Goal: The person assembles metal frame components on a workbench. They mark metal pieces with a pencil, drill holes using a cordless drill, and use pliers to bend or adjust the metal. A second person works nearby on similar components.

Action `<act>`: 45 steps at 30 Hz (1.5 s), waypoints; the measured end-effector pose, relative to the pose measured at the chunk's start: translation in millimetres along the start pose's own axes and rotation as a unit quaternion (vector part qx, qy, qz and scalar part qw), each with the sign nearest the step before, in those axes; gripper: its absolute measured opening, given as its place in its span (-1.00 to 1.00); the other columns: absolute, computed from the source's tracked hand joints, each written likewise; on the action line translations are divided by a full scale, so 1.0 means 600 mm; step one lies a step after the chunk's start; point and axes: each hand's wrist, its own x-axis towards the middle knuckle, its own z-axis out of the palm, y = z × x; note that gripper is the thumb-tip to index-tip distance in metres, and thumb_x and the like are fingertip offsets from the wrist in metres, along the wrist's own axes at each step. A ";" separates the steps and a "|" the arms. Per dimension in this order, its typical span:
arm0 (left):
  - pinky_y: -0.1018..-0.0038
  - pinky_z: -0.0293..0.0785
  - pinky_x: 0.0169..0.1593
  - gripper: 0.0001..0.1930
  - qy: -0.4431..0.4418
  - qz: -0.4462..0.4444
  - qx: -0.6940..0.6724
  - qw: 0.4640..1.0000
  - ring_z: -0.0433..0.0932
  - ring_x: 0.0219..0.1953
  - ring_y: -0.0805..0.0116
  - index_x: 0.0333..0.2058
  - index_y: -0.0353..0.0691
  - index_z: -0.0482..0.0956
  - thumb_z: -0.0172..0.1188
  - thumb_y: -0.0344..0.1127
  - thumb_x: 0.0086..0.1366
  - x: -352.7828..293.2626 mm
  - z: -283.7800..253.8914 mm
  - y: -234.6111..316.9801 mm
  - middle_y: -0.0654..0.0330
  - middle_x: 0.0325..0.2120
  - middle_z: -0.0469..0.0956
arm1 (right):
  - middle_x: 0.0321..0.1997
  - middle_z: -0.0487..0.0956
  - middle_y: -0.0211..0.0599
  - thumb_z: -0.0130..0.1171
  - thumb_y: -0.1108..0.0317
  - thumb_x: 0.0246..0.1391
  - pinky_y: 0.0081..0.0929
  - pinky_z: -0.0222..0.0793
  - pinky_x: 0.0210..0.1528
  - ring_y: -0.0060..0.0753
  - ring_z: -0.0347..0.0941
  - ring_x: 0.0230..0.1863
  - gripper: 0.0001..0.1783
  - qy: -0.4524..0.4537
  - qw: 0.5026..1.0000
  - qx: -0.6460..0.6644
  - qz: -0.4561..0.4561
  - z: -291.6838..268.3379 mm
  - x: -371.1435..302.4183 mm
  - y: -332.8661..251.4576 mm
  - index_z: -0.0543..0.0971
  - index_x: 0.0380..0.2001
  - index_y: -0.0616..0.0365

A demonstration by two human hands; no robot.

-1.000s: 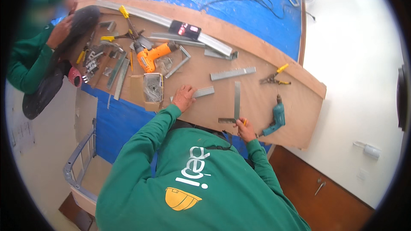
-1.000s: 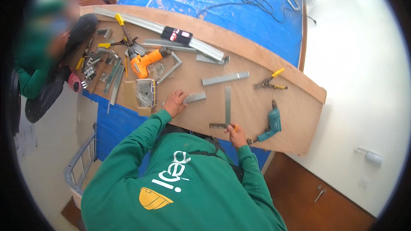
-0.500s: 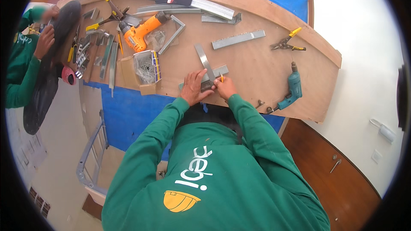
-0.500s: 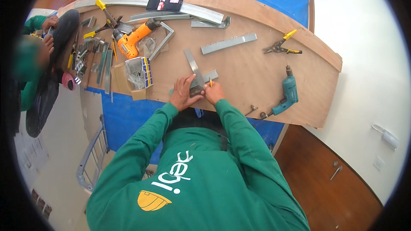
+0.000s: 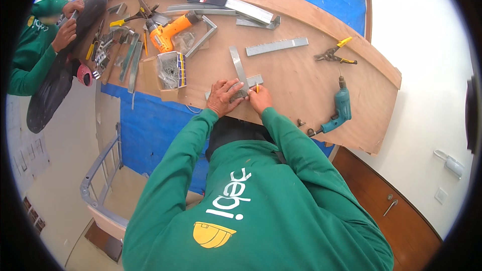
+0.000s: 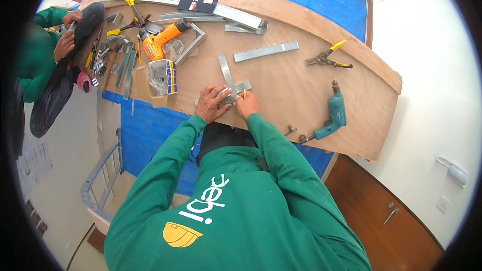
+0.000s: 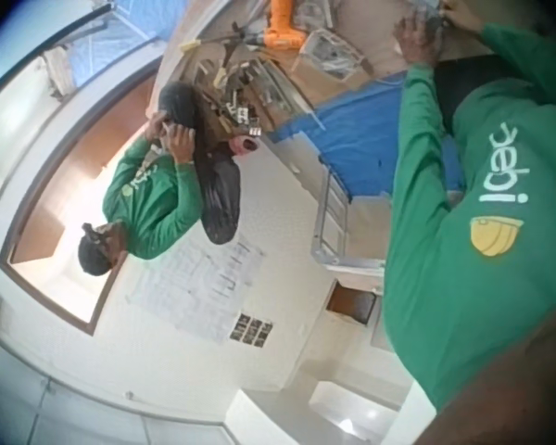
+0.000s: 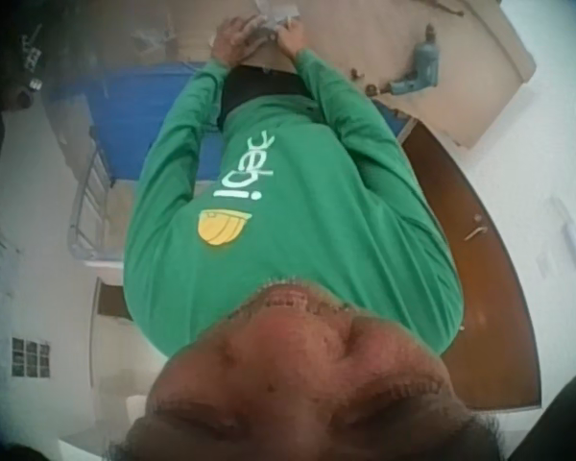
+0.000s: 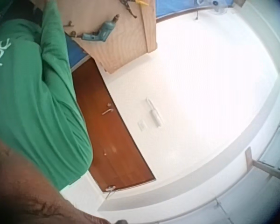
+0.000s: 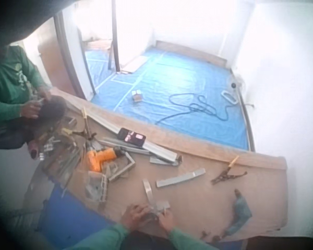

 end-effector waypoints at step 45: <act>0.01 0.23 0.39 -0.30 -0.044 0.030 0.132 0.990 0.33 0.33 0.04 0.46 0.02 0.40 0.34 0.00 0.41 -0.016 0.024 0.000 0.10 0.38 0.38 | -0.26 0.70 -0.09 0.11 0.44 0.47 -0.24 0.64 -0.29 -0.30 0.69 -0.45 -0.65 -0.037 0.969 -0.145 -0.196 -0.057 0.019 -0.012 0.57 0.25 0.20</act>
